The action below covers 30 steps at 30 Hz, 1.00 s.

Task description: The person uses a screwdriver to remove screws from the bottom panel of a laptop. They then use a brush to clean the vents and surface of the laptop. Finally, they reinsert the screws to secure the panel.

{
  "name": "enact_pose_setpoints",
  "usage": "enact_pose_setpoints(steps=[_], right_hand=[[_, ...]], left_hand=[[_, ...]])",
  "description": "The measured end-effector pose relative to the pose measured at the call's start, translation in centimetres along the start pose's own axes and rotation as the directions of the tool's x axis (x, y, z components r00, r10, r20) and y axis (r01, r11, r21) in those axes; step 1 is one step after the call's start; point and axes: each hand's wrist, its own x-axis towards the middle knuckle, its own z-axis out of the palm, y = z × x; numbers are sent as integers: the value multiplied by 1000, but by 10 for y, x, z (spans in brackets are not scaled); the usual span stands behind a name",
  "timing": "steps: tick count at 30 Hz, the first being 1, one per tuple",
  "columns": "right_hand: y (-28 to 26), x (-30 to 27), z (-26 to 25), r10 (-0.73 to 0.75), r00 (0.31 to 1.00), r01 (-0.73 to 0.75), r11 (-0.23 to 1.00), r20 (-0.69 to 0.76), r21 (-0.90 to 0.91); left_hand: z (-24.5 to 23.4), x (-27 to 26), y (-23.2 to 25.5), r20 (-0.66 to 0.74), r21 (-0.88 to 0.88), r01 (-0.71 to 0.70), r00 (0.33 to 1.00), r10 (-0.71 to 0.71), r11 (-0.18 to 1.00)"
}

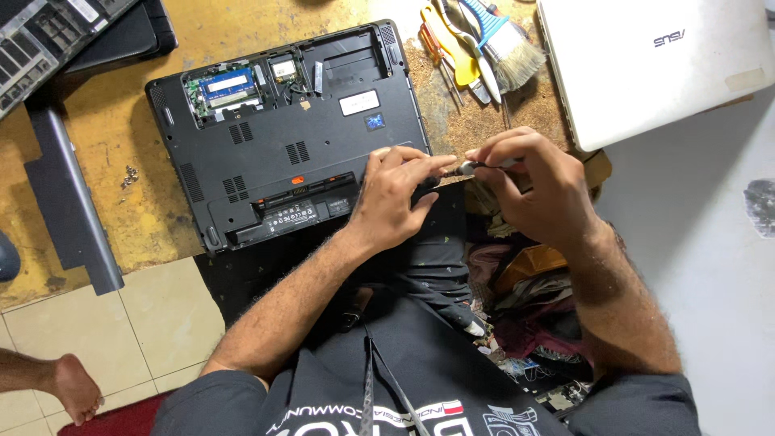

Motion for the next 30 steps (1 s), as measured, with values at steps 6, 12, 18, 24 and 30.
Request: enact_pose_setpoints(steps=[6, 12, 18, 24, 30], right_hand=[[15, 3, 6, -32, 994, 38, 998, 107, -58], [18, 3, 7, -52, 982, 73, 991, 180, -113], [17, 8, 9, -70, 966, 101, 988, 248, -116], [23, 7, 5, -53, 943, 139, 960, 329, -243], [4, 15, -6, -7, 923, 210, 847, 385, -489]], left_hand=[[1, 2, -1, 28, 37, 15, 999, -16, 999], [-1, 5, 2, 26, 30, 25, 999, -26, 999], [4, 4, -5, 26, 43, 24, 999, -25, 999], [6, 4, -5, 0, 34, 31, 1000, -31, 999], [6, 14, -1, -77, -52, 7, 997, -11, 999]])
